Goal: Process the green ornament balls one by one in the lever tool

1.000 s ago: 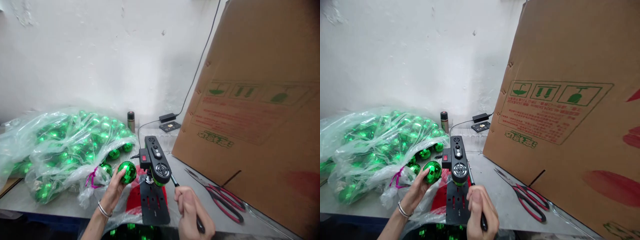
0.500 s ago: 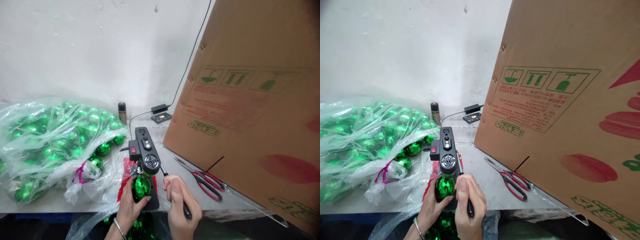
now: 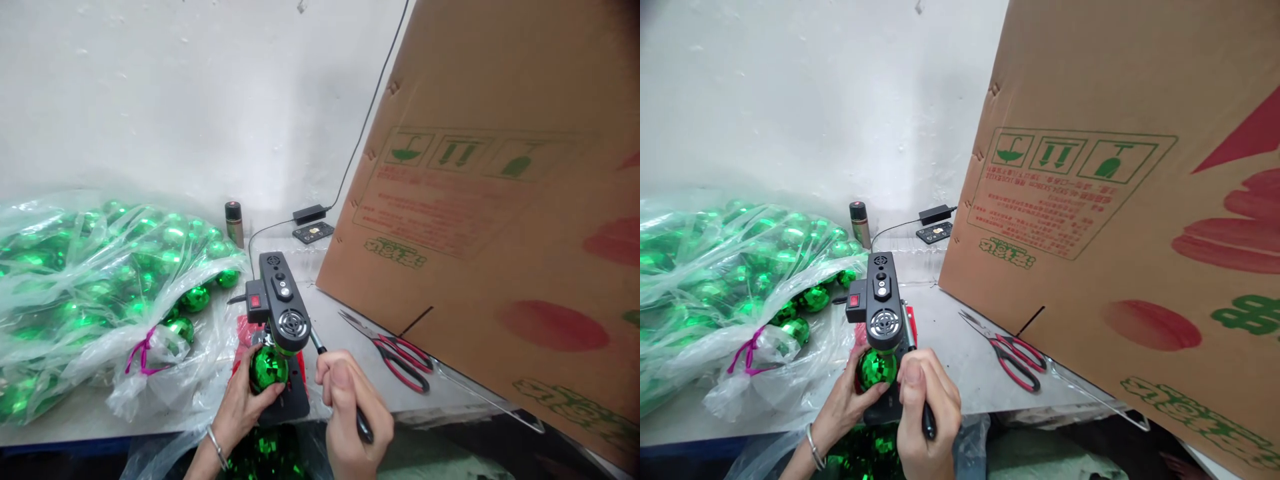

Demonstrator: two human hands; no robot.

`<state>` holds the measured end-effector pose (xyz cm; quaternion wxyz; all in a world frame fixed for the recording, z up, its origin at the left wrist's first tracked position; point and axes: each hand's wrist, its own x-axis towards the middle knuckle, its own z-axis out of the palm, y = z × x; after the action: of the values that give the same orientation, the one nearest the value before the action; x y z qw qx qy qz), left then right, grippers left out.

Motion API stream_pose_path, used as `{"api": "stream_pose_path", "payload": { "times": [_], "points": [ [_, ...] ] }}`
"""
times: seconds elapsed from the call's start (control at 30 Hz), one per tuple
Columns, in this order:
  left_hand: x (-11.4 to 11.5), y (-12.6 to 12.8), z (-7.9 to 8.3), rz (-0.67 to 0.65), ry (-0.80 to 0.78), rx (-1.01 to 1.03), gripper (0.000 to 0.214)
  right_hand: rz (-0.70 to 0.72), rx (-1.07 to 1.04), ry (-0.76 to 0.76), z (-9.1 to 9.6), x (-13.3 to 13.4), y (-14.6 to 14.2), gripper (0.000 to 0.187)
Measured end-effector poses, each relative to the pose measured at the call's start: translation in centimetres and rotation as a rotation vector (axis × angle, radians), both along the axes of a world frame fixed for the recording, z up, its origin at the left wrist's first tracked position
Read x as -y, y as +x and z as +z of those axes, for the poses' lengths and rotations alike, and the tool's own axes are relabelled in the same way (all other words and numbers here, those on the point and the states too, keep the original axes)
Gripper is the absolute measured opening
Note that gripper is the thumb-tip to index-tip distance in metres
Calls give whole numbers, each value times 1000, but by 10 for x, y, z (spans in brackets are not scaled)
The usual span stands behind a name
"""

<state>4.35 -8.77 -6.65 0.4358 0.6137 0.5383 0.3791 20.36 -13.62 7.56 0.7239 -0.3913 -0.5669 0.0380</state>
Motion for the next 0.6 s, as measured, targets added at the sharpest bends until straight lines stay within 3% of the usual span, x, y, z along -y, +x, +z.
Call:
{"api": "stream_pose_path", "payload": {
  "times": [0.27,0.6],
  "points": [
    [-9,-1,4,-13,93,-32,76,6,4,-18,-1,1,1,41],
    [-20,-29,8,46,-132,169,76,18,2,-19,-2,1,-1,39]
  ]
}}
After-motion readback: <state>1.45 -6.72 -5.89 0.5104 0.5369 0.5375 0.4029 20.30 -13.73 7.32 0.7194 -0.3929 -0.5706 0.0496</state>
